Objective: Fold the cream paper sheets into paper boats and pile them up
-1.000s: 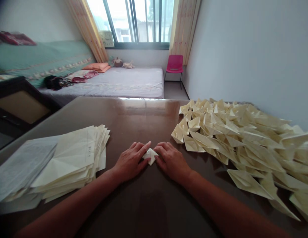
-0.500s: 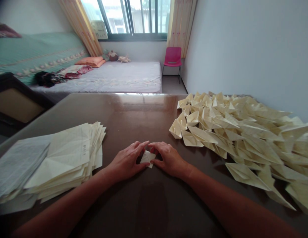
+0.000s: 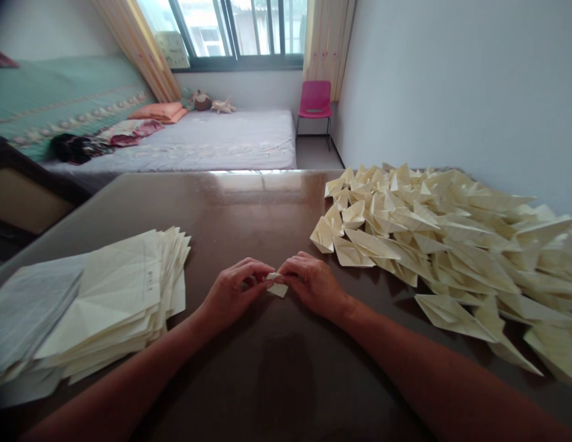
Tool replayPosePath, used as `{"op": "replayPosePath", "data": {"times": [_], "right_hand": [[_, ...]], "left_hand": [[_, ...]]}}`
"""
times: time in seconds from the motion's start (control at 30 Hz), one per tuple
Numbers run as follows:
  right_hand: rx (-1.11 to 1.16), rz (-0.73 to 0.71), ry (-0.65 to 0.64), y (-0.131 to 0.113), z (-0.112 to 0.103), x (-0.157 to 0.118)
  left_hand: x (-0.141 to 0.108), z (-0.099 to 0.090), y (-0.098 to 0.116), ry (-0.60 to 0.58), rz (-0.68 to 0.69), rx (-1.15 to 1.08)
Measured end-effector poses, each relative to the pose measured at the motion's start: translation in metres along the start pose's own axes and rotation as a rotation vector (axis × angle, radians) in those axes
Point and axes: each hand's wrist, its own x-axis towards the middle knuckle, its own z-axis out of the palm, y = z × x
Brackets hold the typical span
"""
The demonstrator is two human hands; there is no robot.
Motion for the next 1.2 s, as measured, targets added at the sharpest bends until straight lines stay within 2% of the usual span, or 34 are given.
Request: {"op": "replayPosePath", "data": {"times": [0.1, 0.23, 0.37, 0.57, 0.77, 1.03, 1.2], "right_hand": [[-0.038, -0.011, 0.022, -0.0003, 0.0002, 0.0009], [-0.106, -0.004, -0.001, -0.0013, 0.0027, 0.0005], [-0.046, 0.015, -0.01, -0.0037, 0.0038, 0.0005], [-0.007, 0.02, 0.043, -0.0074, 0.0037, 0.0015], [-0.015, 0.018, 0.044, -0.0073, 0.0049, 0.0003], [-0.003, 0.026, 0.042, -0.0061, 0.0034, 0.0017], [0.058, 0.104, 0.142, 0.0021, 0.004, 0.0028]], "left_hand": [[-0.0004, 0.0001, -0.0012, -0.011, 0.014, 0.057], [-0.0008, 0.0, -0.0021, 0.031, 0.037, 0.123], [-0.001, 0.001, -0.0021, 0.075, 0.025, 0.129], [0.0018, 0.0008, -0.0011, 0.116, -0.003, 0.033], [0.0022, 0.0005, 0.0035, 0.037, -0.014, 0.007], [0.0014, 0.0017, 0.0043, 0.076, -0.124, -0.053], [0.0044, -0.0017, -0.003, 0.123, -0.186, -0.21]]}}
